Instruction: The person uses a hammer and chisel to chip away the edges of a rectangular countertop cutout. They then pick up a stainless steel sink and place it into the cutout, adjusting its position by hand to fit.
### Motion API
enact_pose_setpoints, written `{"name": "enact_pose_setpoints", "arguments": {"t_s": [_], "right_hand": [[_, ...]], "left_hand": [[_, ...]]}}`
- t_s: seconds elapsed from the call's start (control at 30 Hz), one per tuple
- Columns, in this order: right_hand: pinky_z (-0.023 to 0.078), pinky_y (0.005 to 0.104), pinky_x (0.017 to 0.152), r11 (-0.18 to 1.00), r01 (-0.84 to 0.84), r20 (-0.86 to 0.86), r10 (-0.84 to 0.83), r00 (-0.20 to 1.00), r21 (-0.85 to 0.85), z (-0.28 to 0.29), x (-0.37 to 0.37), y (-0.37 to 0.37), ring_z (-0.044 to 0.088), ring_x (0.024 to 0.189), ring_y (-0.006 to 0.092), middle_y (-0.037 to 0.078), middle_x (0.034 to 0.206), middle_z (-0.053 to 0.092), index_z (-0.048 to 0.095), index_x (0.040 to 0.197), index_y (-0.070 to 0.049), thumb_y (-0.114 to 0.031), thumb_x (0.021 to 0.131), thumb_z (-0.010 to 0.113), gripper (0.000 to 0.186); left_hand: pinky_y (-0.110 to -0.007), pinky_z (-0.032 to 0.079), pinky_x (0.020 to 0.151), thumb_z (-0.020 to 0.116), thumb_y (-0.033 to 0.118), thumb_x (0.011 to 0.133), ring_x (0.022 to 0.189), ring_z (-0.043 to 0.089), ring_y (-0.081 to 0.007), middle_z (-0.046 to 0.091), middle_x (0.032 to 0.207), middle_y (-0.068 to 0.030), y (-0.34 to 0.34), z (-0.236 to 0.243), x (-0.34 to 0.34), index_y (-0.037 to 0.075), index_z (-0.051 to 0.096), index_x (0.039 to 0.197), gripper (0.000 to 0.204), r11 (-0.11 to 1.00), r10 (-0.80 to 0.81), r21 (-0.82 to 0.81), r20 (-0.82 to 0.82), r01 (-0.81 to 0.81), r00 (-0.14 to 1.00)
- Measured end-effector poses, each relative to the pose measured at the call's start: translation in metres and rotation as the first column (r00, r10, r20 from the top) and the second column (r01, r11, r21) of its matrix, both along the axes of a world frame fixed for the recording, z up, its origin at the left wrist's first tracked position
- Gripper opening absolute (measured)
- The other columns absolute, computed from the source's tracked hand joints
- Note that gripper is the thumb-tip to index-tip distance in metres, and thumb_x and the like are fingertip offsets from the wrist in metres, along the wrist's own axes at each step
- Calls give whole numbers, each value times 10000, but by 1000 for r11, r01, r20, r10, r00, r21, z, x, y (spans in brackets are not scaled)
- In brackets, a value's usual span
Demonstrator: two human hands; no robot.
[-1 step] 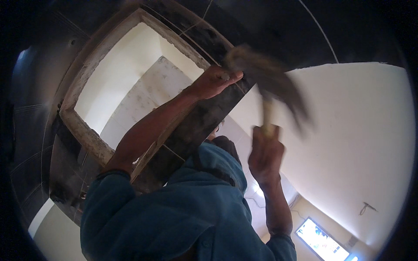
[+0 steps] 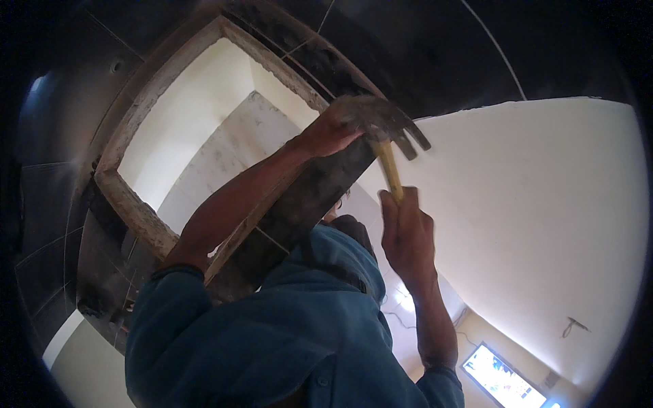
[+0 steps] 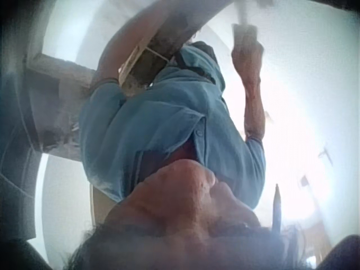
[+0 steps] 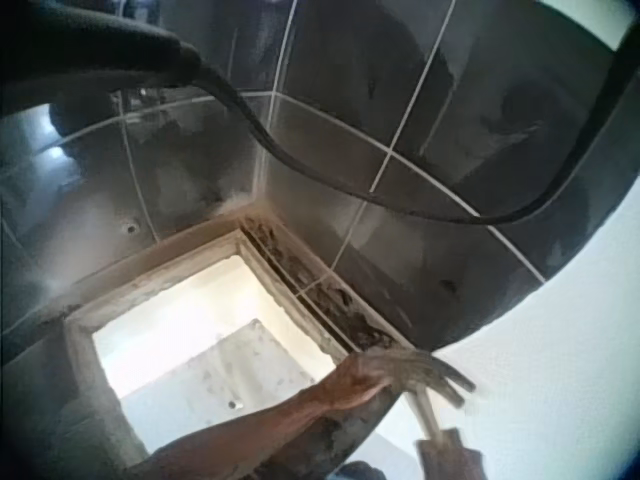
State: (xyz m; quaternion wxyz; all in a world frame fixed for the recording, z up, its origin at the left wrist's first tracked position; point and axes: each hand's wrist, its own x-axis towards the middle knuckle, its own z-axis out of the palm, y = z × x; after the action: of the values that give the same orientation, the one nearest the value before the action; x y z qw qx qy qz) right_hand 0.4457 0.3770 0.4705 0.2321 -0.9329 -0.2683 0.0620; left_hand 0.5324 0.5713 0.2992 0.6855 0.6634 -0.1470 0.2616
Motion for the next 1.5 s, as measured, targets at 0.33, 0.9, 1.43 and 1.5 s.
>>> {"name": "enact_pose_setpoints", "arguments": {"t_s": [0.33, 0.9, 1.43, 1.5], "right_hand": [[318, 223, 441, 857, 385, -702, -39, 711, 342, 4, 2, 14, 392, 482, 24, -37, 621, 467, 525, 999, -62, -405, 1077, 452, 360], [255, 195, 370, 844, 206, -288, -64, 955, 496, -60, 2, 40, 325, 446, 5, -55, 598, 362, 547, 1057, -48, -371, 1060, 515, 324], [256, 210, 402, 819, -256, -696, 573, 433, 514, -40, -36, 84, 337, 455, 8, -57, 581, 412, 531, 1007, -62, -354, 1025, 585, 298], [261, 208, 405, 812, -304, -687, 584, 432, 498, -34, -47, 81, 343, 457, 7, -54, 588, 421, 530, 997, -62, -343, 1026, 581, 287]], "left_hand": [[-304, 497, 677, 697, 338, 962, 730, 595, -76, 709, 820, -36, 36, 44, -36, 58, 710, 1140, 332, 1000, -1, -7, -480, -3, 877], [-370, 473, 743, 555, 163, 946, 806, 541, -248, 544, 933, -96, 46, 18, -178, 28, 614, 1060, 186, 959, 245, 29, -577, -281, 779], [-274, 190, 510, 404, 411, 1089, 543, 180, -67, 236, 641, 71, 7, 64, -446, 178, 311, 729, 439, 240, 873, -401, -309, -884, 377], [-266, 191, 512, 423, 416, 1082, 549, 187, -59, 239, 656, 77, 13, 63, -444, 179, 318, 749, 423, 321, 796, -423, -365, -847, 483]]}}
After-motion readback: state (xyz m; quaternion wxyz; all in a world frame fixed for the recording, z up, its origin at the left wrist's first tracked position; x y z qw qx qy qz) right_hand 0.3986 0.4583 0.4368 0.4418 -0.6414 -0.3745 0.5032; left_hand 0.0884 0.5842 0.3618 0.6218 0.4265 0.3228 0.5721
